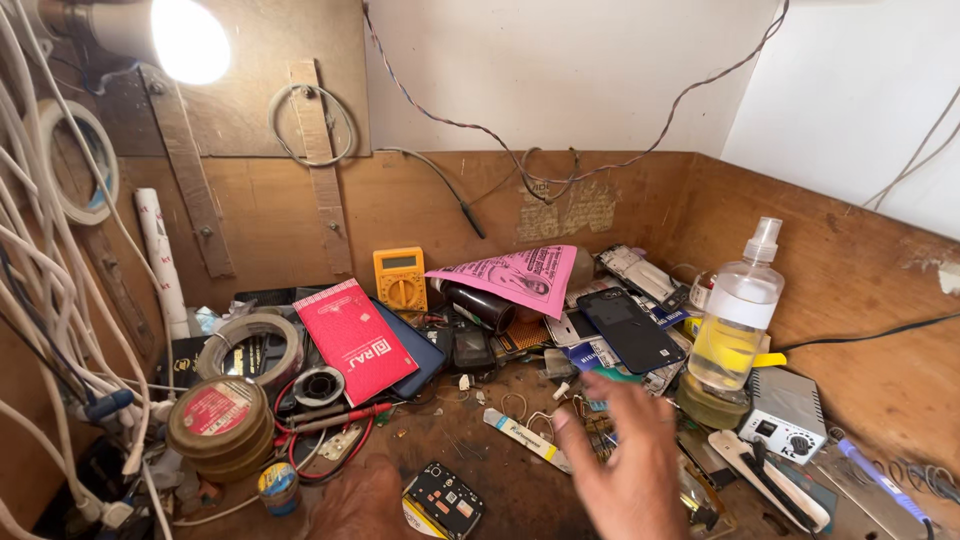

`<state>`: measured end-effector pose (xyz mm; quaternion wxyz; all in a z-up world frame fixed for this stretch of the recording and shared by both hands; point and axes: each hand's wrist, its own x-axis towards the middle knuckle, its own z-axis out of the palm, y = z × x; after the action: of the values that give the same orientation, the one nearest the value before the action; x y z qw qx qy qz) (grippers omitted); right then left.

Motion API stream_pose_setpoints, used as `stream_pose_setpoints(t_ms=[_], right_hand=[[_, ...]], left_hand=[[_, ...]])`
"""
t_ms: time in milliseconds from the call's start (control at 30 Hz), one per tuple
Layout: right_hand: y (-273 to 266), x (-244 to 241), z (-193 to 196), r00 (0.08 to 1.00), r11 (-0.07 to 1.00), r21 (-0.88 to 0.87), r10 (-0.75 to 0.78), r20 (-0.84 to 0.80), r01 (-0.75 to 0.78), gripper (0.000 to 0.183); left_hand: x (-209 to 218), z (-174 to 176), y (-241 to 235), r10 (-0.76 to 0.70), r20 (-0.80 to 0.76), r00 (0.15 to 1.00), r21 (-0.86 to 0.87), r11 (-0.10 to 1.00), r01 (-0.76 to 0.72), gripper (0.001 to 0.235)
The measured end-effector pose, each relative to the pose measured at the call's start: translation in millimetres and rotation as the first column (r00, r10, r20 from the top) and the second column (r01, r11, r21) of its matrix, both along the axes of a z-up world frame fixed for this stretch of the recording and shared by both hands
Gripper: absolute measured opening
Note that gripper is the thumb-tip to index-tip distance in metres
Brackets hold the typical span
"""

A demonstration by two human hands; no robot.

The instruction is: The person handles a disassembled smartphone, removes the back cover, and manipulates small internal components on a cluttered workbench. They pick up and examine tiny parts, then place them back into the phone chassis.

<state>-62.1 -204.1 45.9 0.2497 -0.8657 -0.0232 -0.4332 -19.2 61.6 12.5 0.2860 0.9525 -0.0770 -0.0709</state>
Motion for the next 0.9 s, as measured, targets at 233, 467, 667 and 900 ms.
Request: stream_pose_setpoints(t_ms=[233, 467, 667, 900], right_hand=[[36.8, -2.2, -16.3, 0.963, 0.973, 0.189, 0.174, -0.208, -0.135, 0.048], [61.8, 29.4, -29.6, 0.810, 0.638, 0.750, 0.526, -0.258, -0.175, 0.045], [72.3, 62.2, -67.7, 0.736, 0.483, 0.832, 0.661, -0.142, -0.273, 0.046], [60.5, 76.3, -93.4, 0.783, 0.442, 0.871, 0.611, -0.119, -0.213, 0.040]], left_hand=[[31.9, -33.3, 14.6, -0.029, -0.230, 0.973, -0.245, 0.969, -0.030, 0.045], [64.6, -50.8, -0.5, -0.025, -0.142, 0.990, -0.949, 0.286, -0.129, 0.029], [67.0, -43.3, -29.4, 0.042, -0.283, 0.958, -0.958, -0.051, -0.281, 0.035], [59.9, -45.8, -35.9, -0.137, -0.222, 0.965, -0.962, -0.133, -0.240, 0.041]])
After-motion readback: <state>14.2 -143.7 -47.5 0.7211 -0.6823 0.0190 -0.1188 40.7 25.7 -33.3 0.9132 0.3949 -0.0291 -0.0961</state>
